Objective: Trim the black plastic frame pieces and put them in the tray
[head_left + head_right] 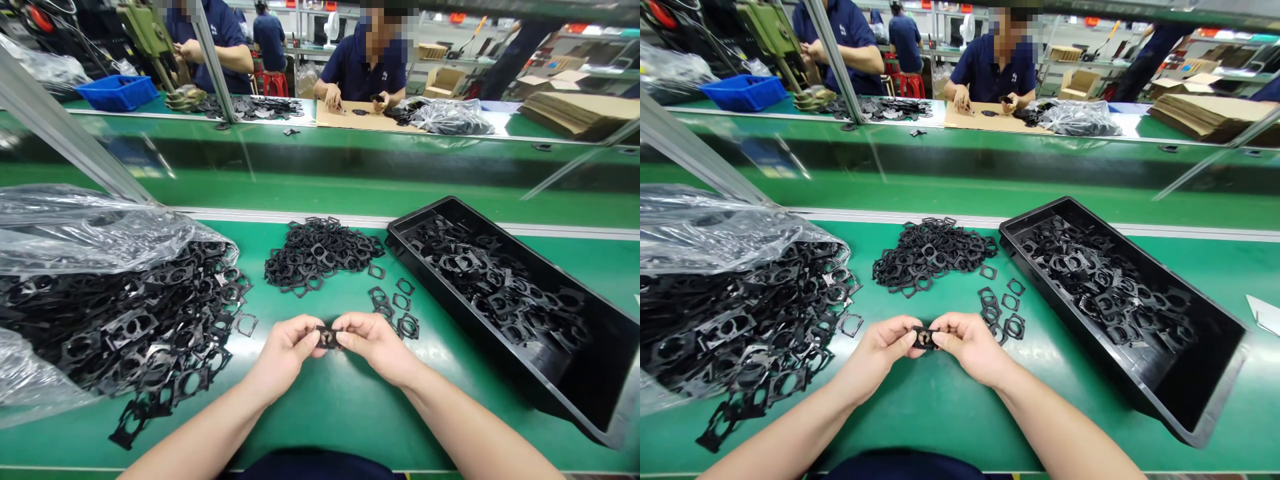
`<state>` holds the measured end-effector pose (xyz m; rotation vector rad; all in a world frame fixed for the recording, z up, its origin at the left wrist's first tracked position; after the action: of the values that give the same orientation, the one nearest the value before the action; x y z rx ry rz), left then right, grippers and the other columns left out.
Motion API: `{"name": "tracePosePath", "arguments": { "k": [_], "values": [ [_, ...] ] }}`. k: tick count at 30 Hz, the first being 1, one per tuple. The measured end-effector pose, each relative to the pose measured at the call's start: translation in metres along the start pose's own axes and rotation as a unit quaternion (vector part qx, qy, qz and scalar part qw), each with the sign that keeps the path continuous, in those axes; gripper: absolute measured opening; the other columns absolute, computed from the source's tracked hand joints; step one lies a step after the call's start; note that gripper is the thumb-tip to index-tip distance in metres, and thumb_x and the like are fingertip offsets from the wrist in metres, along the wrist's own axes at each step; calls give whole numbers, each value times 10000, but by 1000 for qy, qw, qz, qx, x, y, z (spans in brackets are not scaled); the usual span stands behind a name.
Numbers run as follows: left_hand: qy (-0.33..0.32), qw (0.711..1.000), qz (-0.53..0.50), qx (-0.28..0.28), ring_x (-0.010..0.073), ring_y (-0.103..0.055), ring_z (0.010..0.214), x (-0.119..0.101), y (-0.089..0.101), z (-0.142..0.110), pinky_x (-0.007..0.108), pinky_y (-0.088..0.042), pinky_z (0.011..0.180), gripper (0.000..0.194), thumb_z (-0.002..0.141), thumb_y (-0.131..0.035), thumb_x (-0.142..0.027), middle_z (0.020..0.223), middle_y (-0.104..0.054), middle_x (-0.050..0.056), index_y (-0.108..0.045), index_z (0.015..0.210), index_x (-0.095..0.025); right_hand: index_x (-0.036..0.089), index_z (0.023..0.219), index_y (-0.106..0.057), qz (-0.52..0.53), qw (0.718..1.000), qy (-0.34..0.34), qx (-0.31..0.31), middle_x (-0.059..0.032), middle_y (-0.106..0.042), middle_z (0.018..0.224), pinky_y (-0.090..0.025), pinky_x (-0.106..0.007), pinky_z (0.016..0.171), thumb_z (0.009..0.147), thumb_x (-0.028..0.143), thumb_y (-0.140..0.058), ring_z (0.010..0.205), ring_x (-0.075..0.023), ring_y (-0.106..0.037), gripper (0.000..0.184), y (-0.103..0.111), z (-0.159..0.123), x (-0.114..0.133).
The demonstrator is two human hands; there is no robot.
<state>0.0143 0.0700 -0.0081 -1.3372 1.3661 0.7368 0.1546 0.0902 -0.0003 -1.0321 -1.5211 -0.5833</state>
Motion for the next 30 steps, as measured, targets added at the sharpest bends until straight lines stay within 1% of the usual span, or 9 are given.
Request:
{"name": "tracePosePath", "arguments": {
  "k": [5, 8, 10, 13, 17, 20, 23, 26, 30],
  "values": [
    [4, 1000, 2, -16, 102, -509, 607, -4, -1, 0, 214, -410, 606, 164, 775, -640, -287, 629, -582, -2, -638, 751, -125, 131, 782, -627, -20, 1000, 3, -8, 3, -542, 655, -342, -264, 619, 770, 394, -654, 621, -125, -458, 264, 2, 0, 1],
    [13, 999, -13, -32, 109, -532, 618, -7, -1, -1, 220, -436, 605, 177, 737, -676, -281, 678, -611, 14, -671, 805, -118, 136, 783, -620, -24, 1000, 6, -9, 3, -535, 667, -338, -267, 626, 770, 385, -650, 631, -128, -453, 251, 1, 0, 1],
    [19, 999, -21, -28, 110, -536, 615, -8, -1, -1, 220, -442, 599, 194, 720, -691, -281, 685, -617, 19, -682, 815, -112, 137, 781, -617, -25, 1000, 6, -3, 2, -532, 673, -335, -268, 629, 773, 381, -645, 637, -129, -449, 245, 1, 0, 1],
    [21, 999, -31, -19, 95, -519, 589, -8, -2, -1, 202, -429, 583, 172, 717, -696, -274, 631, -599, 4, -679, 767, -109, 138, 780, -615, -37, 999, 8, 2, 3, -524, 672, -329, -267, 624, 780, 376, -634, 637, -129, -441, 239, 0, 0, 1],
    [28, 999, -38, -22, 80, -514, 572, -7, -2, -1, 183, -421, 575, 160, 701, -716, -261, 599, -595, -8, -679, 741, -111, 137, 782, -614, -49, 999, 7, -1, 5, -517, 663, -328, -263, 614, 788, 371, -625, 628, -125, -435, 234, 2, -1, 2],
    [43, 997, -50, -46, 82, -529, 570, -3, 1, 0, 191, -441, 578, 195, 670, -751, -277, 616, -619, -1, -682, 754, -115, 140, 789, -612, -50, 999, 9, -13, 10, -512, 656, -339, -259, 610, 792, 363, -626, 622, -122, -439, 223, 5, -1, 3],
    [57, 995, -55, -65, 77, -529, 549, 3, 5, 1, 198, -455, 577, 206, 647, -776, -280, 591, -609, -12, -667, 720, -122, 140, 795, -614, -57, 998, 14, -25, 11, -514, 652, -349, -257, 606, 792, 349, -629, 617, -121, -446, 210, 6, -1, 3],
    [51, 996, -53, -60, 71, -532, 551, 6, 7, 1, 183, -443, 568, 191, 653, -777, -273, 575, -603, -14, -667, 684, -119, 133, 806, -625, -72, 997, 8, -26, 4, -528, 649, -364, -261, 609, 795, 338, -622, 615, -125, -461, 206, 5, -2, 4],
    [46, 994, -92, -44, 62, -528, 535, 6, 5, 2, 176, -445, 557, 203, 619, -804, -268, 569, -608, -17, -696, 705, -119, 126, 798, -628, -82, 996, -7, -19, -3, -542, 644, -374, -264, 607, 786, 340, -623, 609, -128, -469, 215, 4, -4, 7]
  ]
}}
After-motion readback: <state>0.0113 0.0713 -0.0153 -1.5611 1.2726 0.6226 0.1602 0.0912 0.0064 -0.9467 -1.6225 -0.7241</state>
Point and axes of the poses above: each hand's wrist, its own z-axis towards the middle knuckle, its own y-axis out of the back of the hand, x = y × z, the point moved 5 cm from there along z, towards the middle knuckle
